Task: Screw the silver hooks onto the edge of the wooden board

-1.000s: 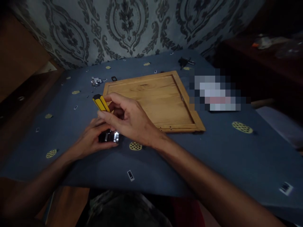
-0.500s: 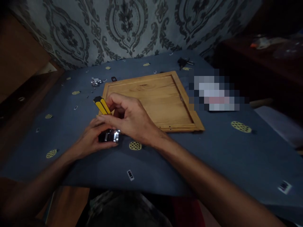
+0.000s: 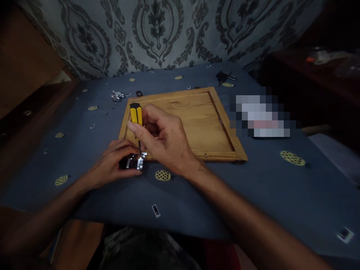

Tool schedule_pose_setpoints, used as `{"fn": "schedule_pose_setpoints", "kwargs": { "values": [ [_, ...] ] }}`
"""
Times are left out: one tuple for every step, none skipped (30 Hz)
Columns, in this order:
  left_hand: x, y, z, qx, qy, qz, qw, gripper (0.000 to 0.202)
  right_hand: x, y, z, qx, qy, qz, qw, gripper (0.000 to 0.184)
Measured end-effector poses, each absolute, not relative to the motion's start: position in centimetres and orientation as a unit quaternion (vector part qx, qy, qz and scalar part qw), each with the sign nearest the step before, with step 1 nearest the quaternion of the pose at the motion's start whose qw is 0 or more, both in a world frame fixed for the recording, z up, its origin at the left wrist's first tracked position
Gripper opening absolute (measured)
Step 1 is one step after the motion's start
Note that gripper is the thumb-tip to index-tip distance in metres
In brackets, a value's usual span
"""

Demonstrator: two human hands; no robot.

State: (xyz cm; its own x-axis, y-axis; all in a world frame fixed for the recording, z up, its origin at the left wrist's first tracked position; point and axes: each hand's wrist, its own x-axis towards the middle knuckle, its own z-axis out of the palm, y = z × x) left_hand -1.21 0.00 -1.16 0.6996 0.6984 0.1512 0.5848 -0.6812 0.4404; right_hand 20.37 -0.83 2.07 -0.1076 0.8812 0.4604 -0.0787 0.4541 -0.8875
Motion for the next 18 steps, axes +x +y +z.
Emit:
{"fn": "schedule_pose_setpoints", "kwargs": {
  "values": [
    [-1.23,0.02,-1.2,0.904,0.354,0.158,0.179,0.035,20.33,-0.83,1.95,-0.324,-0.625,0.413,0.578,0.036],
    [-1.24,0.02,-1.23,0.905,0.353,0.16,0.175,0.036,20.3,-0.85,1.85,-0.325,-0.628,0.415,0.572,0.036],
    [-1.26,0.02,-1.25,0.906,0.352,0.161,0.171,0.037,20.29,-0.87,1.76,-0.326,-0.631,0.416,0.568,0.036],
    [-1.26,0.02,-1.26,0.907,0.351,0.161,0.168,0.037,20.28,-0.89,1.7,-0.326,-0.633,0.416,0.566,0.036],
    [-1.25,0.02,-1.25,0.908,0.35,0.159,0.167,0.038,20.28,-0.91,1.66,-0.325,-0.634,0.415,0.566,0.036],
    [-1.24,0.01,-1.22,0.908,0.351,0.156,0.168,0.038,20.3,-0.92,1.63,-0.325,-0.635,0.414,0.565,0.036],
    [-1.21,0.01,-1.19,0.908,0.352,0.152,0.171,0.037,20.32,-0.92,1.62,-0.327,-0.636,0.413,0.564,0.035],
    [-1.18,0.0,-1.15,0.907,0.354,0.15,0.173,0.037,20.33,-0.91,1.6,-0.33,-0.636,0.413,0.562,0.035],
    [-1.14,0.0,-1.11,0.906,0.356,0.149,0.174,0.036,20.35,-0.9,1.59,-0.332,-0.637,0.412,0.56,0.035],
    [-1.11,0.0,-1.08,0.905,0.359,0.148,0.174,0.036,20.37,-0.89,1.57,-0.333,-0.639,0.412,0.558,0.035],
    [-1.09,0.0,-1.07,0.905,0.359,0.148,0.175,0.035,20.38,-0.87,1.54,-0.333,-0.64,0.412,0.556,0.035],
    [-1.08,0.0,-1.07,0.905,0.359,0.148,0.175,0.035,20.39,-0.86,1.5,-0.332,-0.641,0.413,0.556,0.034],
    [-1.08,0.0,-1.09,0.905,0.359,0.147,0.176,0.035,20.4,-0.84,1.46,-0.329,-0.641,0.413,0.557,0.034],
    [-1.1,0.01,-1.13,0.905,0.357,0.148,0.176,0.035,20.4,-0.83,1.42,-0.328,-0.642,0.412,0.557,0.034],
    [-1.12,0.01,-1.18,0.906,0.356,0.151,0.175,0.035,20.4,-0.82,1.38,-0.329,-0.642,0.411,0.557,0.034],
    [-1.15,0.02,-1.25,0.906,0.355,0.154,0.174,0.035,20.39,-0.8,1.34,-0.331,-0.644,0.409,0.555,0.034],
    [-1.19,0.03,-1.31,0.906,0.354,0.155,0.172,0.036,20.38,-0.79,1.31,-0.332,-0.646,0.408,0.553,0.034],
    [-1.23,0.03,-1.37,0.907,0.352,0.157,0.17,0.036,20.37,-0.77,1.29,-0.332,-0.649,0.406,0.551,0.035]
  ]
}}
